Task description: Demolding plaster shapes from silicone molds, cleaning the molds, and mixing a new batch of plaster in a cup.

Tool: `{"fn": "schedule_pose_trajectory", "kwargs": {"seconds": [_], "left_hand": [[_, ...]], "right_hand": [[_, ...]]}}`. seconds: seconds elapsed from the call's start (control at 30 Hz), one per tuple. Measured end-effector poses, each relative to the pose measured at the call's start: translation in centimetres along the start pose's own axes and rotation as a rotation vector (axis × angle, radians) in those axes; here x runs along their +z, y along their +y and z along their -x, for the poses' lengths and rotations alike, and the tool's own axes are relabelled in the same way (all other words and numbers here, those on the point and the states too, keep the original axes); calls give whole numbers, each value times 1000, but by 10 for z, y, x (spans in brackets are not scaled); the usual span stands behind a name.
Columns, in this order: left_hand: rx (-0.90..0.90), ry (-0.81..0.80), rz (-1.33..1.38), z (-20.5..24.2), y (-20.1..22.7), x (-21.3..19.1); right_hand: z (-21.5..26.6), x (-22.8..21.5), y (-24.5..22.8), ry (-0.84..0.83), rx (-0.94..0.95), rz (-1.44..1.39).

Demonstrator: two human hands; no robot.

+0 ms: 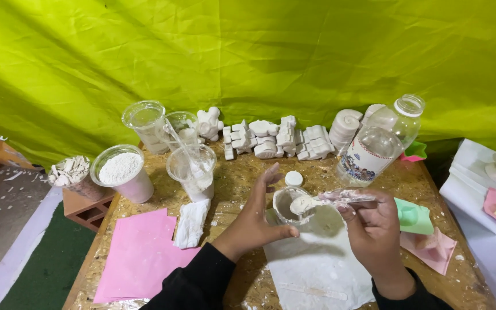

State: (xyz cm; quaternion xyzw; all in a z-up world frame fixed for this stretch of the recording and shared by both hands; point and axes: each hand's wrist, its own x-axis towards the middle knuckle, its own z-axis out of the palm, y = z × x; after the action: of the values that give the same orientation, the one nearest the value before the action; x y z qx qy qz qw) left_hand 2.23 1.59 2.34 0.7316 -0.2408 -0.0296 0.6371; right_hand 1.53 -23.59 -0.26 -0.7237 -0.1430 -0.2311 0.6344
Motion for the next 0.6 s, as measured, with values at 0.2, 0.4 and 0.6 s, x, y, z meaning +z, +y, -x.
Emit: {"fn": "schedule_pose_trajectory", "kwargs": {"seconds": [0.2,0.4,0.6], "left_hand": [[121,62,-180,1,1,-2],[409,171,-503,-2,-11,3],[384,162,-463,0,-5,6]], "right_hand": [[-2,0,0,5,-2,-5],[-2,5,-7,31,44,-14],[1,7,-1,39,30,38]]}}
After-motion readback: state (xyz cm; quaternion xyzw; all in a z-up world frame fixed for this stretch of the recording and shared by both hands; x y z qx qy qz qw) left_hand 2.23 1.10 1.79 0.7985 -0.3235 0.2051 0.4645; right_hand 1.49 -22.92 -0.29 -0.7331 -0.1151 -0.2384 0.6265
